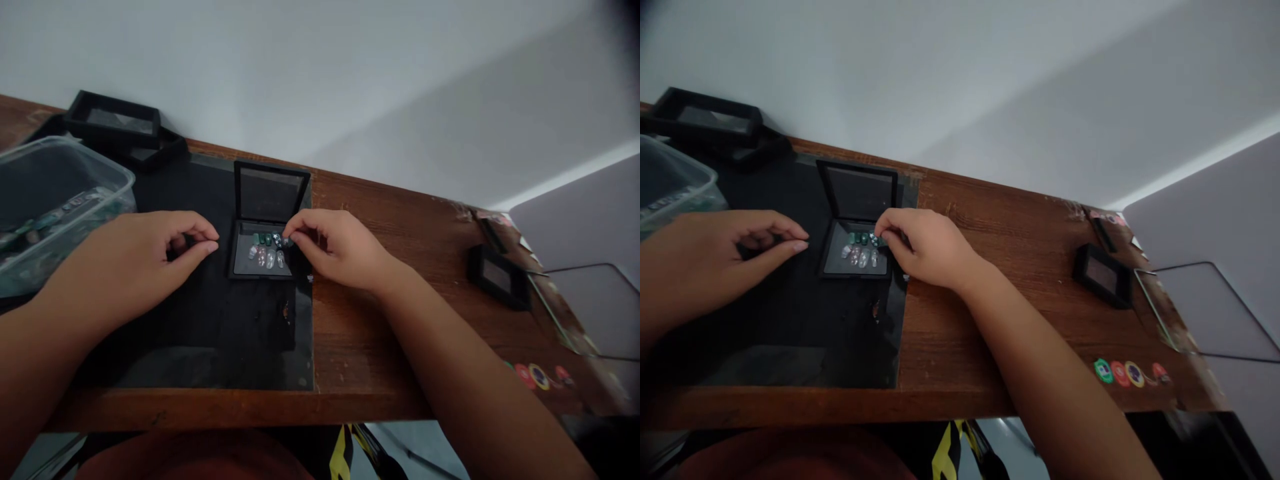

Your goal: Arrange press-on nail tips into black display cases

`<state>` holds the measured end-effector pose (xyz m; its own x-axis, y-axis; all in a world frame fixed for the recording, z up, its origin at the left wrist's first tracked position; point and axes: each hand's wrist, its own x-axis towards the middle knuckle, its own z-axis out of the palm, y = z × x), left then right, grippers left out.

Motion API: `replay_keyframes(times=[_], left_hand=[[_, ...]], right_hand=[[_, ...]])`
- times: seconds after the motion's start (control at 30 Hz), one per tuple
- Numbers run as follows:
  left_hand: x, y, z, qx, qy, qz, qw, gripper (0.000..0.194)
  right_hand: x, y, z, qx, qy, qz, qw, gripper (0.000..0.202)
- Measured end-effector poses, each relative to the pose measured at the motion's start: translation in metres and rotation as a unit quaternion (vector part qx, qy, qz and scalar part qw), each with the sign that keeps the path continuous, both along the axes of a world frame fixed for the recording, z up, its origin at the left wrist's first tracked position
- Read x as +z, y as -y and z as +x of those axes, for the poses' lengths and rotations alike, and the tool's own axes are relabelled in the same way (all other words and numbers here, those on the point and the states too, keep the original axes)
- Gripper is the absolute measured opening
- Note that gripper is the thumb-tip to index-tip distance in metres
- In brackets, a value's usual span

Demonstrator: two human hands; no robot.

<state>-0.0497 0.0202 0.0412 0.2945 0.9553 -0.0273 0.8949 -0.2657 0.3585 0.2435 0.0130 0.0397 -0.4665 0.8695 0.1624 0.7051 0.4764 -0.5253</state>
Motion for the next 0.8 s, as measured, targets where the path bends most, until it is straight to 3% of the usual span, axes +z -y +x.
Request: replay_keyframes(times=[0.13,0.53,0.8], left_hand=[[0.002,-0.001,0.000,0.010,-0.004,0.004,1.000,0.034],[0.002,0.000,-0.003,0.014,0.021,0.013,1.000,0.035],[-0.003,0.001,-0.008,0.006,0.048,0.039,0.998,0.034]], right_hand=[[-0.003,0.002,-0.004,0.004,0.046,0.059,0.997,0.023],[0.005,0.003,0.000,0.063,0.030,0.017,0.997,0.014],[0.024,0.016,-0.003,0.048,0.173,0.036,0.983,0.018]])
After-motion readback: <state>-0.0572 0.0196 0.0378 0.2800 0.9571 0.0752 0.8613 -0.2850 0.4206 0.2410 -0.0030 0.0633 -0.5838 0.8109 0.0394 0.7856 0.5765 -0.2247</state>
